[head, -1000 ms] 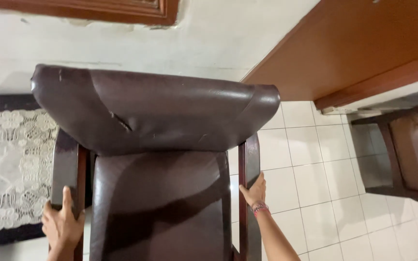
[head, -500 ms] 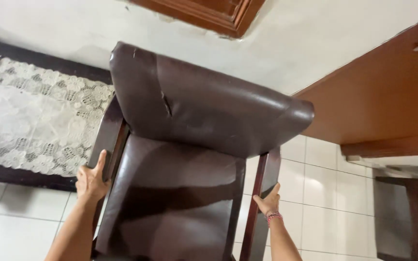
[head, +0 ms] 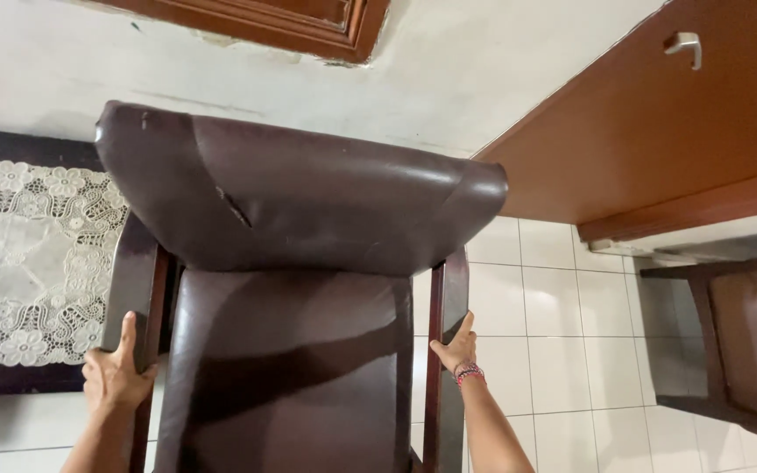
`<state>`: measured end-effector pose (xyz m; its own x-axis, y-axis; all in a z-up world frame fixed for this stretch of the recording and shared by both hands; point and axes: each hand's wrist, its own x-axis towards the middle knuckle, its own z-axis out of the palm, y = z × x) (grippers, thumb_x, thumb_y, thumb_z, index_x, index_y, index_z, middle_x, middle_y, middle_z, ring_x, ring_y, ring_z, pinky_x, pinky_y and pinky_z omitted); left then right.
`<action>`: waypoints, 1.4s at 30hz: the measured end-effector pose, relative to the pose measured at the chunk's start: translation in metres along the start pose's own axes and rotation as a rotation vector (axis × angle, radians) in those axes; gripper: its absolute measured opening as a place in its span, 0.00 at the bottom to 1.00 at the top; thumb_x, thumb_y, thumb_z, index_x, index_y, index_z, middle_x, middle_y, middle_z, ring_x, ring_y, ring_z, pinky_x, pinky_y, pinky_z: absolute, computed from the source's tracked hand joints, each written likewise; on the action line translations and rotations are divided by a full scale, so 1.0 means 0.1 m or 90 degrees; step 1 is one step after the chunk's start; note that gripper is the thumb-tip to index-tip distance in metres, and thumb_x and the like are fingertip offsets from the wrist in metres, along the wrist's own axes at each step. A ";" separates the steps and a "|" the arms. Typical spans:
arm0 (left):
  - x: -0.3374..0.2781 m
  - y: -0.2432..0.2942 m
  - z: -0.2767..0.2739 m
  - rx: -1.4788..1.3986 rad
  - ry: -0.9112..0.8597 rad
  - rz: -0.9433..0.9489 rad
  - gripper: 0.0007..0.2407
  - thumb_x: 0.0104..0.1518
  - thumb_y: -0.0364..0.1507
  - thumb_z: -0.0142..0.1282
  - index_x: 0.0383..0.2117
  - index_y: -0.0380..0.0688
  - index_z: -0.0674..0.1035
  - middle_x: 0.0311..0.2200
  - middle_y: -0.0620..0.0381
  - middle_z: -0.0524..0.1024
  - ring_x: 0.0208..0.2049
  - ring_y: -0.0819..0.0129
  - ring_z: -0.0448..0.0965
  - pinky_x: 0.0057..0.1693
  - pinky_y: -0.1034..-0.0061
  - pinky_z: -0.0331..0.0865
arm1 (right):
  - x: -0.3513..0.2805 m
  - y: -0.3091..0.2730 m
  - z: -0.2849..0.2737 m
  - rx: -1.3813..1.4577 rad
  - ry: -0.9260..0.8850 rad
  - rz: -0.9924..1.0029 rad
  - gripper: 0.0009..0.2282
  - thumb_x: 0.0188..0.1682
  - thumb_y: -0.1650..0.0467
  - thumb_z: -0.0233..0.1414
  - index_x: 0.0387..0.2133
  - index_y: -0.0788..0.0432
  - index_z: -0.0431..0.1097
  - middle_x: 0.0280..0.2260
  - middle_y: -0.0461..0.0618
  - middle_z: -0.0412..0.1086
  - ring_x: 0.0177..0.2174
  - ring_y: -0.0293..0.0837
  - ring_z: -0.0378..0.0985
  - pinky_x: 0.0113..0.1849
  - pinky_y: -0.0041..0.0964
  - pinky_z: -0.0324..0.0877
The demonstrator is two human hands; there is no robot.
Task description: The person tidies a balcony area by sliding a table and chairs into position, then smoothing a tablecloth on the table. The person then picks up various footwear, including slides, flip-flops, and crocs, and places them on a stool, arranging them by hand.
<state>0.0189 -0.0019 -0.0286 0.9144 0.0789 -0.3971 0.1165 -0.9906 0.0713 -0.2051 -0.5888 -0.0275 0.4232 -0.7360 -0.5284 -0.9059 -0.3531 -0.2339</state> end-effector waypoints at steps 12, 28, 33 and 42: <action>-0.14 -0.04 -0.06 -0.022 0.025 0.033 0.45 0.49 0.35 0.68 0.75 0.74 0.50 0.54 0.28 0.64 0.53 0.35 0.71 0.57 0.50 0.72 | -0.02 0.11 0.26 -0.041 -0.010 0.015 0.57 0.37 0.62 0.66 0.72 0.52 0.24 0.59 0.70 0.56 0.58 0.65 0.65 0.59 0.51 0.65; -2.25 -0.30 0.35 0.014 -0.207 0.218 0.32 0.58 0.26 0.50 0.70 0.50 0.51 0.73 0.47 0.37 0.74 0.51 0.37 0.72 0.58 0.50 | -0.99 1.28 1.12 -0.170 -0.098 -0.248 0.43 0.38 0.61 0.63 0.68 0.53 0.47 0.64 0.59 0.57 0.63 0.56 0.59 0.63 0.42 0.58; -2.55 -0.23 -0.02 -0.081 -0.210 0.280 0.33 0.57 0.30 0.56 0.69 0.49 0.52 0.72 0.47 0.40 0.74 0.50 0.38 0.72 0.57 0.48 | -1.74 0.95 0.75 -0.071 -0.076 -0.391 0.37 0.39 0.61 0.65 0.63 0.54 0.56 0.57 0.64 0.67 0.56 0.61 0.69 0.56 0.47 0.64; -2.30 -0.65 0.02 -0.155 -0.077 0.276 0.29 0.52 0.30 0.60 0.64 0.46 0.64 0.67 0.39 0.55 0.70 0.45 0.51 0.71 0.57 0.55 | -1.85 1.47 0.56 -0.216 -0.168 -0.183 0.30 0.44 0.56 0.57 0.62 0.46 0.63 0.51 0.55 0.77 0.51 0.51 0.79 0.54 0.40 0.73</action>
<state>-0.1993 0.0439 0.0566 0.8485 -0.3619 -0.3860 -0.1641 -0.8735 0.4583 -0.4170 -0.4722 -0.0093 0.5968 -0.4258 -0.6801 -0.6793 -0.7192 -0.1459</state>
